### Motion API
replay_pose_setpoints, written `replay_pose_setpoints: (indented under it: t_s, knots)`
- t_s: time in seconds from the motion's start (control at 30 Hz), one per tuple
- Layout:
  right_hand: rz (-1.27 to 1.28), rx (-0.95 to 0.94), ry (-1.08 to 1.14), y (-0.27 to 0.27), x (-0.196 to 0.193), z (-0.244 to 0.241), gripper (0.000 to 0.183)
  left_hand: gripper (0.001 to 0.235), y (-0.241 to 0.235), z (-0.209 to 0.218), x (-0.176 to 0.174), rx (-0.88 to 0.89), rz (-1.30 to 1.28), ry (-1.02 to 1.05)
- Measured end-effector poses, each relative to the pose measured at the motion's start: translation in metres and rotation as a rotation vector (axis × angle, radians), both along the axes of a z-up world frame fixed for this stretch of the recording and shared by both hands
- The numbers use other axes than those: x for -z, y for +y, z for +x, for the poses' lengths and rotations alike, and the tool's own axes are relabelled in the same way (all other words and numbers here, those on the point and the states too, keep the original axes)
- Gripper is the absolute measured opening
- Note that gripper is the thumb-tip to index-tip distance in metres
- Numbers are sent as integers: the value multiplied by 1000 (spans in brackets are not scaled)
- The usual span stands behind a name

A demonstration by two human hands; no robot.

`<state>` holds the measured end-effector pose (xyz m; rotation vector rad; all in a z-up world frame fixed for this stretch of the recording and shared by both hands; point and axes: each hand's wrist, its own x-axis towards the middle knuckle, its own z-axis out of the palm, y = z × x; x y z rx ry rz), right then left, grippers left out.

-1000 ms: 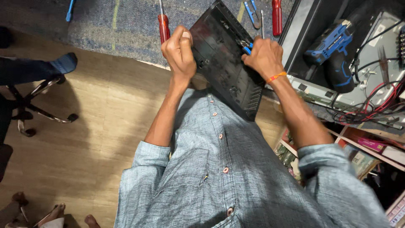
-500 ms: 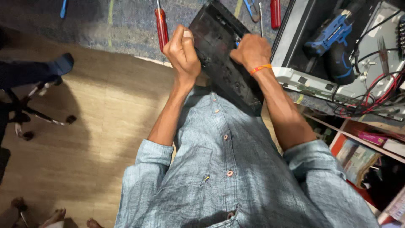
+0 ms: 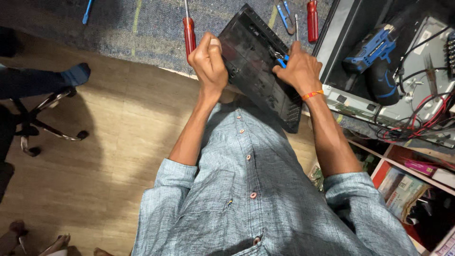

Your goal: The person uses a cordless drill to remove screws from a black plastic casing. They then use pliers to pull out internal components and wires from the casing. The person continues to manipulate the casing and internal parts with pliers and a screwdriver.

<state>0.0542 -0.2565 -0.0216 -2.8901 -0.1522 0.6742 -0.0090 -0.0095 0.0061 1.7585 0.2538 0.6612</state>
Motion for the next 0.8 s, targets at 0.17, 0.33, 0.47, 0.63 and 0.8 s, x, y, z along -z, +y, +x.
replay_pose_setpoints:
  t_s: [0.17,0.33,0.47,0.63,0.8]
  knots:
    - [54,-33,-154,2,2,-1,68,28,1,-1,3,13,-3,41]
    - [55,-11,-102,10,7,9,65,29,0,3,4,16,-21,20]
    - [85,-4,-40,9,9,11,66,28,0,1,5,8,-28,39]
    - [98,-7,-24,10,5,8,61,27,0,1,3,-1,3,-2]
    - [122,-17,-25,11,7,12,65,28,0,0,5,15,-14,20]
